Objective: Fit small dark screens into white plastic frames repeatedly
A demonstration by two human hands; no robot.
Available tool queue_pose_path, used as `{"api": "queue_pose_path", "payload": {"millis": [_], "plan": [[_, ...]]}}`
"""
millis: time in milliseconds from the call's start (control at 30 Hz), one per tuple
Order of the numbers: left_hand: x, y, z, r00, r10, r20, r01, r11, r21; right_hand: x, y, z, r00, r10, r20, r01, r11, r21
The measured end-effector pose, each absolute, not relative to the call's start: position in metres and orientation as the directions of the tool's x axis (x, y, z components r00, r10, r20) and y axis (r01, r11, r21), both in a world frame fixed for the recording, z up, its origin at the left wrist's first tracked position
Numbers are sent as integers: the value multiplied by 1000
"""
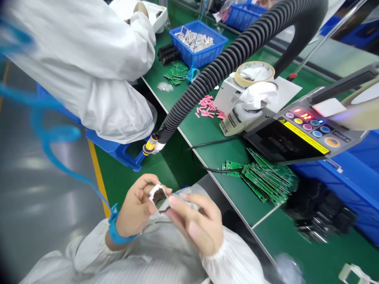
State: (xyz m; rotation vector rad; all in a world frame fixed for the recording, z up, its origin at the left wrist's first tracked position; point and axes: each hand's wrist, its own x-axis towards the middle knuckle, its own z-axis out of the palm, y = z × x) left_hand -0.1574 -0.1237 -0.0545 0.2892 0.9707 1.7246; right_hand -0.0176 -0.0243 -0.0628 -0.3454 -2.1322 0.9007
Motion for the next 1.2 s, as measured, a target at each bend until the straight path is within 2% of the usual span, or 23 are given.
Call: {"api": "queue_pose_path", "payload": {"millis": [133, 267, 400, 667, 1200], "plan": [[-176, -119, -81, -554, 751, -361, -629, -93, 772, -68, -19, -97, -519, 435, 736, -97, 825, -557], [-196, -108, -106, -666, 654, -359, -547, -101, 831, -99, -15, -131, -458, 481, 748, -69, 819, -569], [-212, -96, -123, -685, 649, -332, -520, -116, 846, -117, -10, -152, -396, 532, 748, -36, 805, -592], [-224, -90, -128, -683, 664, -304, -497, -117, 860, -131, -5, -158, -349, 546, 762, 12, 815, -579], [-225, -90, -137, -683, 676, -276, -469, -116, 876, -130, -4, -165, -349, 566, 747, -4, 796, -605]]}}
